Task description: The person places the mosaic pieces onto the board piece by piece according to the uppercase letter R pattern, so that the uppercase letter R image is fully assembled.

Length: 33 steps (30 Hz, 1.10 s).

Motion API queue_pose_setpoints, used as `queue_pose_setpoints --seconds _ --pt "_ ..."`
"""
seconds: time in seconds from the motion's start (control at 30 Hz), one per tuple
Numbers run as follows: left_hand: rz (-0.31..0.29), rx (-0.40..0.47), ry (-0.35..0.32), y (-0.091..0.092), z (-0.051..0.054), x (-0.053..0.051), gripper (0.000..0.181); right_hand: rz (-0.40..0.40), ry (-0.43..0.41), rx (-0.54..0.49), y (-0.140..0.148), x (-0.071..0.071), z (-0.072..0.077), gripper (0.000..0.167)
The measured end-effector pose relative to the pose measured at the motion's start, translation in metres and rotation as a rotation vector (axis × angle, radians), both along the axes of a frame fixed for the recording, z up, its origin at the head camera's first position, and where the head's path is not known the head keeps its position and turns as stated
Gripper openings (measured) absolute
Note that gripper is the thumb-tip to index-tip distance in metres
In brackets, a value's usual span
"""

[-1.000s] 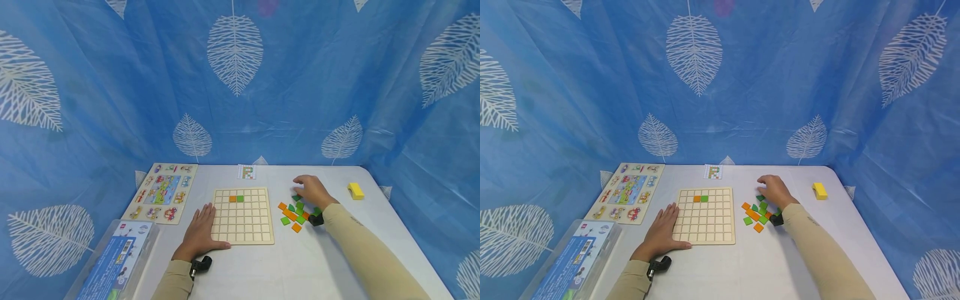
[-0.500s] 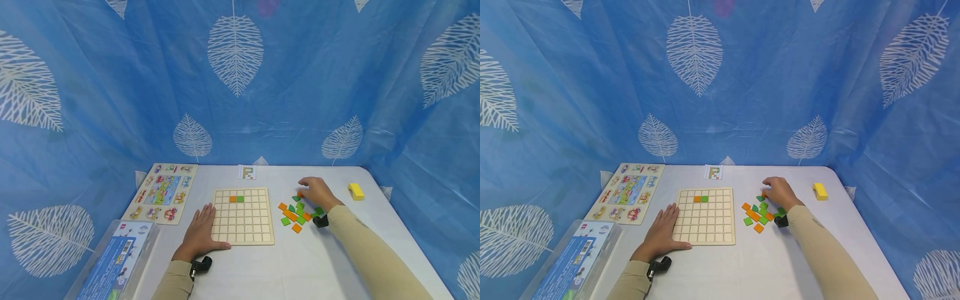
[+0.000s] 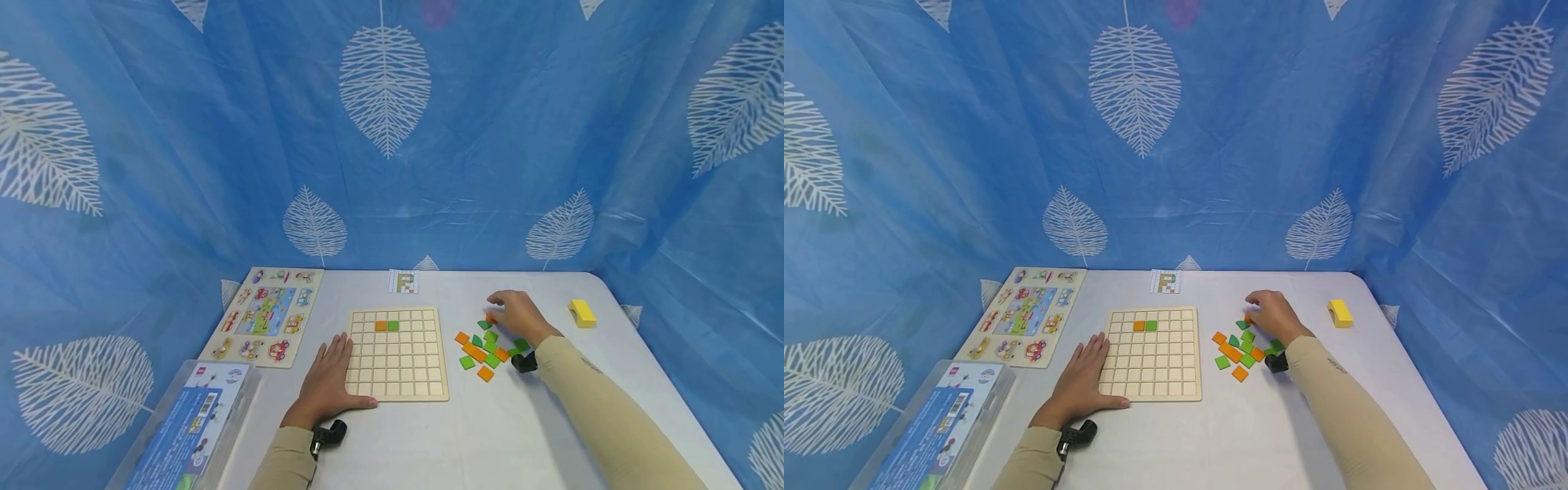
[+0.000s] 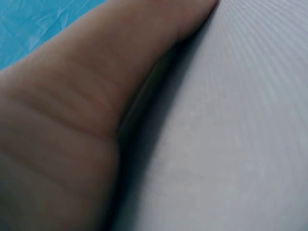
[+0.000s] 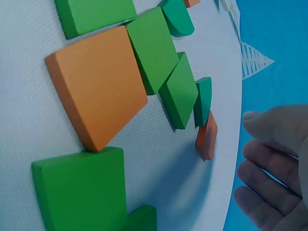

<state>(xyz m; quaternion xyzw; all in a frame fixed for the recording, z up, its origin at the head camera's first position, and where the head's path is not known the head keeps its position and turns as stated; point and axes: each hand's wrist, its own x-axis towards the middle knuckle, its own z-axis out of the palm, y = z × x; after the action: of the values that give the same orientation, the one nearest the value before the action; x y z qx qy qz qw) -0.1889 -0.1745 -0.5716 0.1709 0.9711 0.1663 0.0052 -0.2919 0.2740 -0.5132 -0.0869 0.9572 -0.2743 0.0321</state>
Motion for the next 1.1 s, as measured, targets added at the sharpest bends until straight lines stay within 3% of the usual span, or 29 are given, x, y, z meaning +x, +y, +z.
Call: queue_pose_setpoints --seconds 0.5,0.8,1.1 --pt "0.004 -0.003 0.003 0.000 -0.003 0.001 0.153 0.060 -0.003 -0.016 0.004 0.002 -0.010 0.034" --pt "0.001 -0.012 0.004 0.000 -0.003 0.002 0.155 0.023 -0.068 0.008 0.001 0.003 -0.012 0.039" --pt "0.004 -0.008 0.003 0.000 -0.004 0.000 0.154 0.035 -0.057 0.008 0.001 0.002 -0.012 0.038"
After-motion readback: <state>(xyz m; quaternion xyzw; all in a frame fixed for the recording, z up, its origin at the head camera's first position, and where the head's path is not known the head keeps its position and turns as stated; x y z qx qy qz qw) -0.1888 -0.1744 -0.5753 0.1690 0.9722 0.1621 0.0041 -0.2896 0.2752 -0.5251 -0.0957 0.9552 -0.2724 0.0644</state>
